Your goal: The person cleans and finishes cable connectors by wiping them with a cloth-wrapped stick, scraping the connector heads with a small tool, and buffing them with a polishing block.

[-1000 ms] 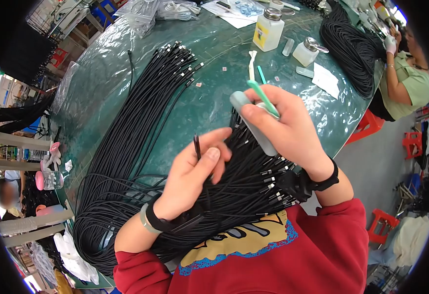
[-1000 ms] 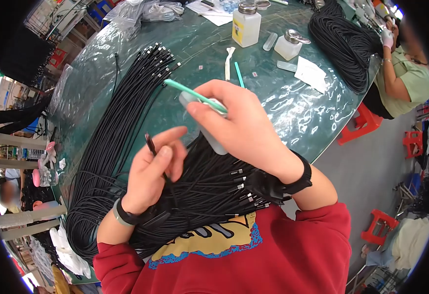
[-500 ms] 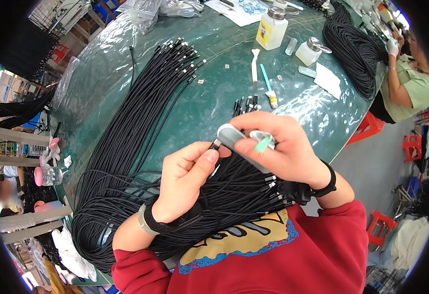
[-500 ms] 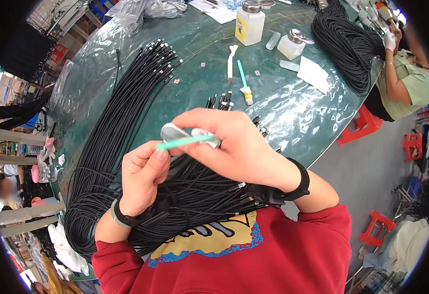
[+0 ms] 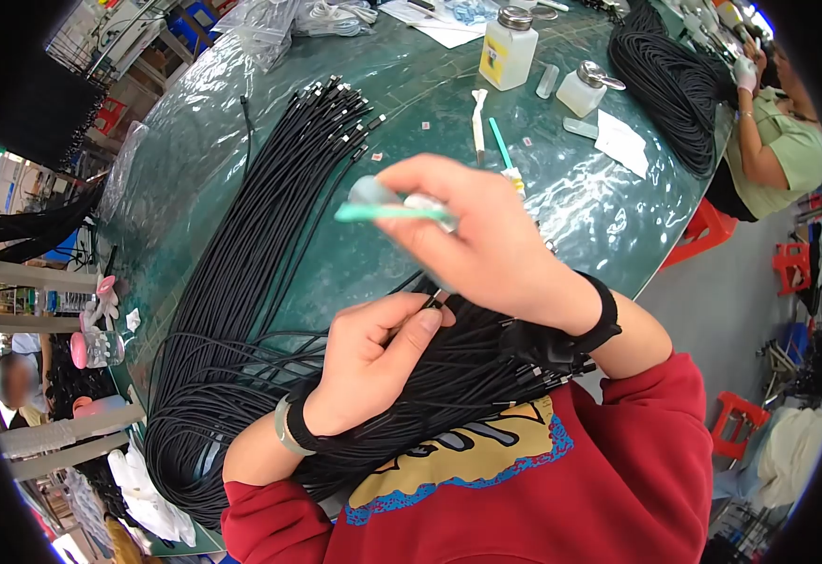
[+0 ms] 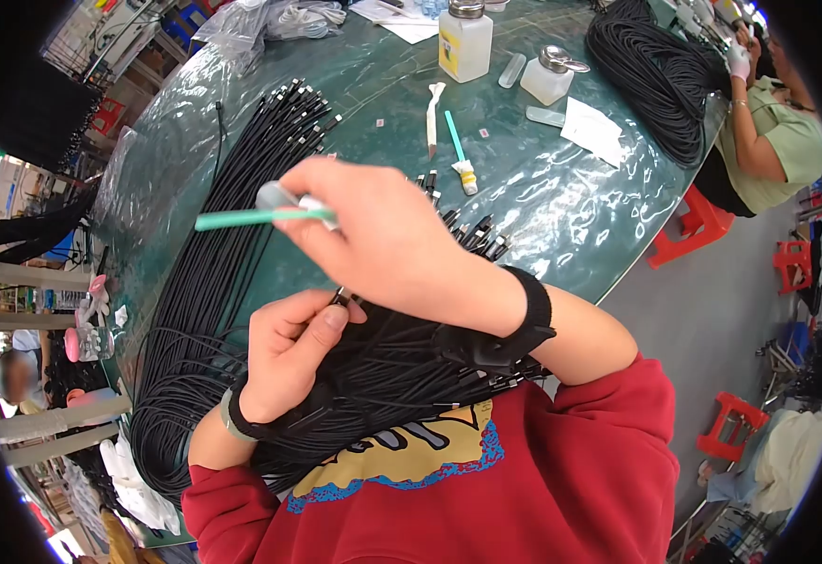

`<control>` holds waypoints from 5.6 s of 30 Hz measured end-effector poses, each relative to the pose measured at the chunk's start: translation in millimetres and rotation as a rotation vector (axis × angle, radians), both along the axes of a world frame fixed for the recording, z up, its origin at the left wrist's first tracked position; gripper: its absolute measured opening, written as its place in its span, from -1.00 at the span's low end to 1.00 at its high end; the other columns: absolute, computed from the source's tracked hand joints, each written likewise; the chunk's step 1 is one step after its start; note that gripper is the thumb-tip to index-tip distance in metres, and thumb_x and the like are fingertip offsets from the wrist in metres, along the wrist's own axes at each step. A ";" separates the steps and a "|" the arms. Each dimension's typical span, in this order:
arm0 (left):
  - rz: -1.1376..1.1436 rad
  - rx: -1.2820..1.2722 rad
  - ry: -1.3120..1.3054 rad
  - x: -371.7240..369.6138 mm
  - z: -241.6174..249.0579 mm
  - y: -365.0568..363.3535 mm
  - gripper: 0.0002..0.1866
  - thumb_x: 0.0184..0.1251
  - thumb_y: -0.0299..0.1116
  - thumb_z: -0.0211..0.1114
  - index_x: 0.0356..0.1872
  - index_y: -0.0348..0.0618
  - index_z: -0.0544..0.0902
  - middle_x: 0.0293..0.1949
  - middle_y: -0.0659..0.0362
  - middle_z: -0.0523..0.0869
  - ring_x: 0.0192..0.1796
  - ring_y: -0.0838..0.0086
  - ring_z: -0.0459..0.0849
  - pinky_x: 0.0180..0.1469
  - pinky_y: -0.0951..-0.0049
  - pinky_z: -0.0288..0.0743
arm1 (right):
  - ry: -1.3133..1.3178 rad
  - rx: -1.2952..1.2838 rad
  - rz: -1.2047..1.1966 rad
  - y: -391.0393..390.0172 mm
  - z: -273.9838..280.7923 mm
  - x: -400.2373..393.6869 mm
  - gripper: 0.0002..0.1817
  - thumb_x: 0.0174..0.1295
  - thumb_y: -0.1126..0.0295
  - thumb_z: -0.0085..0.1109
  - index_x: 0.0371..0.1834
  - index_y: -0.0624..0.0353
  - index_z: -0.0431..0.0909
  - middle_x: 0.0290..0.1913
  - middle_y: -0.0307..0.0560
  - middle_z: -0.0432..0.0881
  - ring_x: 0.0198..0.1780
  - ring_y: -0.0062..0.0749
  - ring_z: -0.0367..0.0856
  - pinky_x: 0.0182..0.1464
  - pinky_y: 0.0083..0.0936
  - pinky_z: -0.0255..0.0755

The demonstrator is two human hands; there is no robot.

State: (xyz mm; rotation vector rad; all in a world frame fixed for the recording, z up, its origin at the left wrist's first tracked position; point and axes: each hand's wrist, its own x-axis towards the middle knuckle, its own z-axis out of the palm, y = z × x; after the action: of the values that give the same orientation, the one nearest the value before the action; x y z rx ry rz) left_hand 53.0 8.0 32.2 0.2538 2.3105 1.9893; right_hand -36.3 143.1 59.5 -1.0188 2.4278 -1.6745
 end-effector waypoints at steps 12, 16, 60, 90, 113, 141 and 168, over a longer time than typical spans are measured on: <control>-0.003 -0.220 0.160 0.4 6.9 2.1 -0.87 0.19 -0.50 0.09 -0.30 -0.29 0.58 -0.61 0.21 0.56 -0.58 0.62 0.44 -0.49 0.61 0.30 | 0.147 0.071 0.053 0.3 -7.4 9.9 -0.79 0.08 0.45 0.09 -0.21 0.26 0.46 -0.46 -0.08 0.54 -0.50 -0.48 0.50 -0.45 -0.61 0.35; -0.005 -0.183 0.073 0.6 9.1 3.3 -0.88 0.16 -0.54 0.11 -0.28 -0.27 0.55 -0.60 0.18 0.57 -0.57 0.61 0.47 -0.47 0.62 0.33 | 0.111 0.066 -0.083 -1.9 -1.8 -0.1 -0.79 0.09 0.44 0.09 -0.20 0.26 0.46 -0.44 -0.11 0.54 -0.49 -0.52 0.49 -0.44 -0.62 0.34; -0.052 0.076 -0.201 -2.5 11.1 -5.1 -0.68 0.38 -0.27 -0.16 -0.44 -0.27 0.45 -0.75 0.35 0.29 -0.71 0.72 0.11 -0.64 0.68 -0.02 | 0.126 -0.002 -0.048 8.3 -4.6 2.8 -0.79 0.07 0.44 0.12 -0.22 0.23 0.46 -0.43 -0.03 0.55 -0.47 -0.31 0.56 -0.47 -0.56 0.37; -0.124 0.547 -0.363 -8.5 4.6 -8.9 -0.79 0.35 -0.29 -0.07 -0.28 -0.24 0.40 -0.66 0.38 0.26 -0.65 0.74 0.14 -0.62 0.71 0.01 | -0.009 0.044 0.087 15.2 10.2 9.9 -0.82 0.06 0.45 0.13 -0.26 0.20 0.46 -0.49 -0.14 0.54 -0.46 -0.43 0.57 -0.45 -0.60 0.37; -0.145 -0.439 0.354 -18.0 1.4 19.9 -0.64 0.10 -0.34 0.19 -0.07 -0.28 0.44 -0.25 0.04 0.54 -0.16 0.29 0.45 -0.02 0.38 0.28 | 0.009 0.328 -0.220 86.5 -32.9 -48.5 -0.75 0.06 0.33 0.09 -0.32 0.34 0.49 -0.46 0.10 0.54 -0.40 -0.16 0.51 -0.29 -0.44 0.36; 0.154 -1.325 -0.070 -106.6 -39.5 -89.8 -0.79 -0.28 -0.52 0.13 -0.50 -0.38 0.42 -0.49 -0.18 0.53 -0.33 -0.04 0.52 -0.25 0.10 0.38 | 0.192 0.126 -0.260 113.3 -77.0 -69.9 -0.83 -0.03 0.41 0.16 -0.37 0.23 0.51 -0.44 0.02 0.46 -0.38 -0.09 0.47 -0.34 -0.37 0.35; 0.119 0.152 -0.491 -82.1 15.7 -127.5 -0.78 0.26 -0.26 0.05 -0.44 -0.21 0.45 -0.78 0.42 0.17 -0.78 0.75 0.10 -0.73 0.68 -0.09 | 0.244 0.139 -0.289 106.9 -71.7 -69.4 -0.87 0.11 0.45 0.06 -0.38 0.31 0.51 -0.52 -0.09 0.52 -0.48 -0.47 0.46 -0.39 -0.58 0.29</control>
State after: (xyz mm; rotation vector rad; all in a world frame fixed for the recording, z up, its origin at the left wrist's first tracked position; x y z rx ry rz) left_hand -29.1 -119.5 47.9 -0.3372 1.9080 1.9976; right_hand -105.7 250.0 -12.2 -0.9415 2.9256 -1.4981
